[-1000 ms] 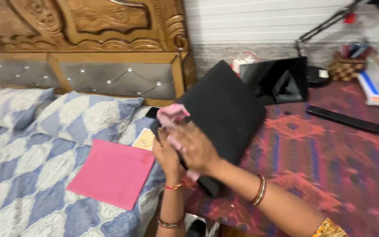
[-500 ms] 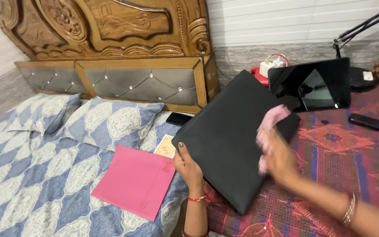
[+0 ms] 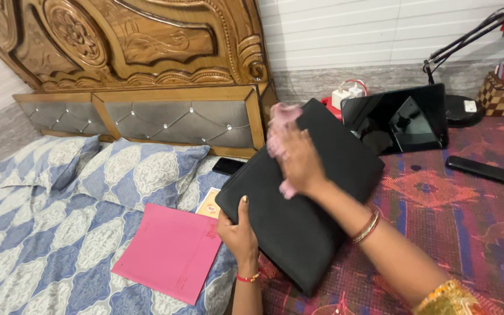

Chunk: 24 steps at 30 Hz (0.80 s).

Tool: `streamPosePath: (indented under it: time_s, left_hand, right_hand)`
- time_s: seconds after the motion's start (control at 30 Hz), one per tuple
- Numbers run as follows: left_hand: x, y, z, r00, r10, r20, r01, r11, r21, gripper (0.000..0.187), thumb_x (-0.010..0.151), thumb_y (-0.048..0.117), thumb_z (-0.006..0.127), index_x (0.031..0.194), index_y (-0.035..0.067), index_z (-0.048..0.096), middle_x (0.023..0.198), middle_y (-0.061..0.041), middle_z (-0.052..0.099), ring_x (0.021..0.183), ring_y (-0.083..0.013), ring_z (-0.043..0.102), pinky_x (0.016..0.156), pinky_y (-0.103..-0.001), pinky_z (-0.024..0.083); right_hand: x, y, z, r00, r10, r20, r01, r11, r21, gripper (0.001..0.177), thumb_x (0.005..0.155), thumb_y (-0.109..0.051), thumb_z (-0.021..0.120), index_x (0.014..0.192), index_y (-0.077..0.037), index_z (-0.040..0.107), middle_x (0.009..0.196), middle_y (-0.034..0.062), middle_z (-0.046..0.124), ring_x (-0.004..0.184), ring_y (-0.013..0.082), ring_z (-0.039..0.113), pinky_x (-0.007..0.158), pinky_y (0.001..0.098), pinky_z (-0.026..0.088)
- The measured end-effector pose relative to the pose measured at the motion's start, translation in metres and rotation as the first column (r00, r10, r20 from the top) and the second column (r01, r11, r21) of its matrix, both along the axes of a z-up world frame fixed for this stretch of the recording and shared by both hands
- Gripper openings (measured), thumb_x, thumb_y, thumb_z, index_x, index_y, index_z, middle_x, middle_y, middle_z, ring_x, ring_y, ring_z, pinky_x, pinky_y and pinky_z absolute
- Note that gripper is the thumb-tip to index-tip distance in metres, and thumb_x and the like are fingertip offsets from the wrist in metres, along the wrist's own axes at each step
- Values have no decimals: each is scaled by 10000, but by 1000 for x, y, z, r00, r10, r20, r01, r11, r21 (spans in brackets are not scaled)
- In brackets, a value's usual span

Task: The person wipes a small book, a pink folder, a black folder, a remote control, a tablet, and a desk lamp using a pink cloth. The person wipes each item individually and places them on the bed or table.

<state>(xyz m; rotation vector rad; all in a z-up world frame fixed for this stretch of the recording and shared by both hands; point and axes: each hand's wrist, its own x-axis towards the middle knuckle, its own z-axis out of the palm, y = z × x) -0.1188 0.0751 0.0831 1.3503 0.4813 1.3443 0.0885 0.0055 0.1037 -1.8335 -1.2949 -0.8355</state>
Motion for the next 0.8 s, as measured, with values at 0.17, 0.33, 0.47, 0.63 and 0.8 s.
streamPosePath:
  time_s: [0.17, 0.33, 0.47, 0.63, 0.8]
  left_hand:
    - [-3, -3, 2, 1000, 11, -19, -10, 999, 44, 225, 954, 139, 713, 1051, -64, 711, 973, -77, 761, 867, -110, 676, 793, -270, 548]
    - [-3, -5, 3, 999, -5, -39, 6, 1000, 16, 229, 928, 125, 736, 1066, -57, 708, 959, -86, 761, 851, -122, 684, 773, -274, 547]
    - [-8, -21, 15, 997, -71, 13, 68, 988, 141, 296, 857, 46, 773, 1118, -59, 683, 1006, -83, 742, 885, -129, 693, 805, -283, 559]
    - [-20, -49, 20, 992, -119, -53, 129, 956, 264, 390, 803, 53, 792, 1161, -34, 666, 990, -98, 769, 878, -127, 721, 787, -297, 578]
    - [-28, -70, 25, 999, -16, -29, 30, 805, 593, 305, 821, 65, 774, 1105, -4, 686, 1002, -127, 761, 940, -180, 769, 821, -306, 583]
  right_hand:
    - [128, -43, -37, 953, -185, -241, 208, 976, 71, 505, 1043, -224, 462, 1526, -80, 488, 1522, 249, 494, 1460, 439, 398, 1192, 528, 304]
    - [78, -98, -81, 889, -221, -402, 273, 959, 75, 480, 1057, -230, 451, 1488, -23, 493, 1445, 273, 546, 1368, 416, 497, 1147, 454, 406]
    - [-54, -116, -61, 587, 456, -669, -185, 880, 437, 510, 1106, -248, 355, 1517, 47, 422, 1400, 330, 499, 1257, 502, 478, 1099, 526, 387]
    - [-124, -116, 51, 863, 505, -6, -504, 861, -69, 539, 1022, -155, 513, 1529, 14, 436, 1535, 259, 484, 1477, 435, 425, 1248, 510, 317]
    - [-141, -110, 123, 796, 520, 310, -488, 854, -180, 298, 938, -233, 716, 1164, -44, 677, 1234, 125, 646, 1228, 340, 599, 1123, 476, 476]
